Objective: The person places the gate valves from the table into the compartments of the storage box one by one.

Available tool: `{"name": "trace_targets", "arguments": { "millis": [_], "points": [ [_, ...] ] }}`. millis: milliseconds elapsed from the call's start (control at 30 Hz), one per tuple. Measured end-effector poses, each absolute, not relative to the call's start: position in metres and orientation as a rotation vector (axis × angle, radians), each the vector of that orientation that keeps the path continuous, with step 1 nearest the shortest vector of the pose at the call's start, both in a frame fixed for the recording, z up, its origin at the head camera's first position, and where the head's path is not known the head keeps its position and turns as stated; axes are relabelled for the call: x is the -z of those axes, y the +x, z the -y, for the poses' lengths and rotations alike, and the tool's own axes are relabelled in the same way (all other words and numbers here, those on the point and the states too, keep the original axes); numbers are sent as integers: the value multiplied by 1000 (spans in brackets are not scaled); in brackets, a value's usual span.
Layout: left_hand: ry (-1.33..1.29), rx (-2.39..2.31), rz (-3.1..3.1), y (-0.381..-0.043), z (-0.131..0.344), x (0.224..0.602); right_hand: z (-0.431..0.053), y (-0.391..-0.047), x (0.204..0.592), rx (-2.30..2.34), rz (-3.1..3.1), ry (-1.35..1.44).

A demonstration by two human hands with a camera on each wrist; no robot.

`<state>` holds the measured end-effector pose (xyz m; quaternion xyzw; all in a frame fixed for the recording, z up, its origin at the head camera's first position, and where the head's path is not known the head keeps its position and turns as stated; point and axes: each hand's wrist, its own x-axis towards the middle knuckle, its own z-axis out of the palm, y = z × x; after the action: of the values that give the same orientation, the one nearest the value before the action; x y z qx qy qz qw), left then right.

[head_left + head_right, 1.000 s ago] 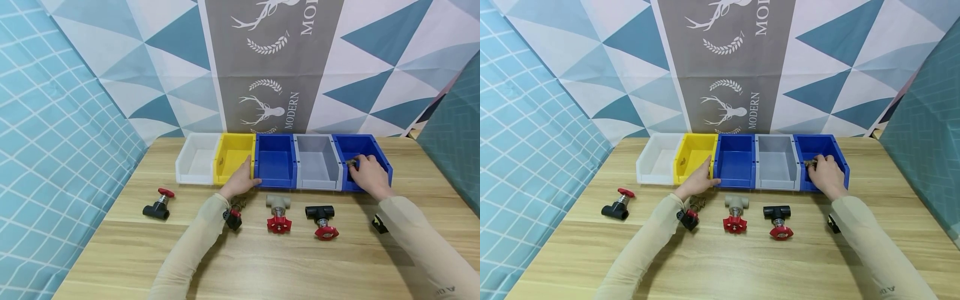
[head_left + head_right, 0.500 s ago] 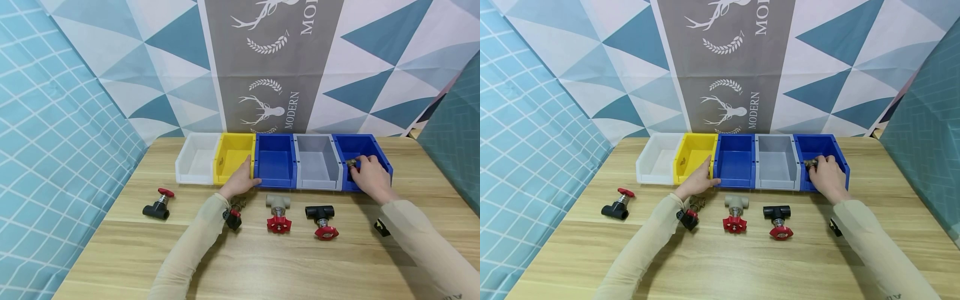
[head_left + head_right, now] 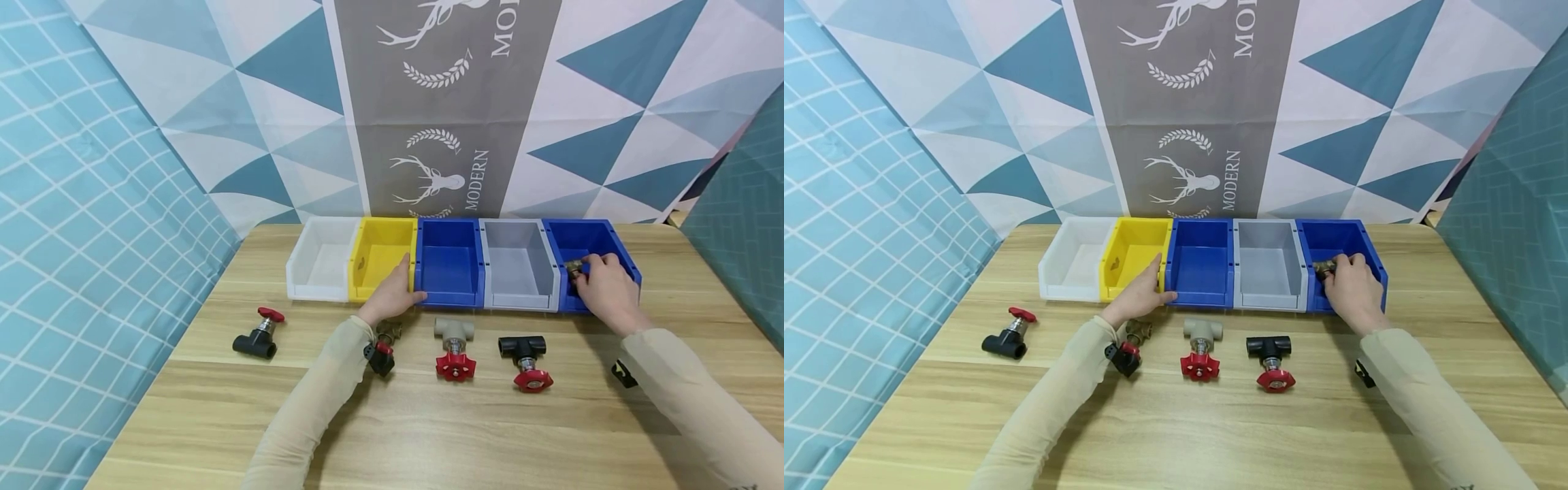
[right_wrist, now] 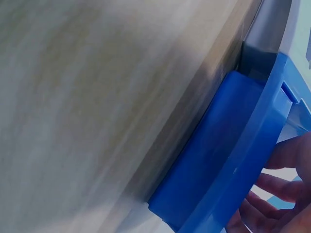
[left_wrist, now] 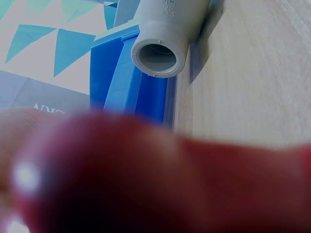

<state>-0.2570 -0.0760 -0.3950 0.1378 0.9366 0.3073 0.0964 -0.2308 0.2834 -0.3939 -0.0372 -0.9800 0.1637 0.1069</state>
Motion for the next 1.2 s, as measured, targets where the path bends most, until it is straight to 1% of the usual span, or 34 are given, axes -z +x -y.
{"name": "trace_targets", "arguments": {
  "millis": [1200],
  "points": [
    [415,-918,-2766,-256,77,395,-281,-224,393,-480,2847,-50]
  ]
}}
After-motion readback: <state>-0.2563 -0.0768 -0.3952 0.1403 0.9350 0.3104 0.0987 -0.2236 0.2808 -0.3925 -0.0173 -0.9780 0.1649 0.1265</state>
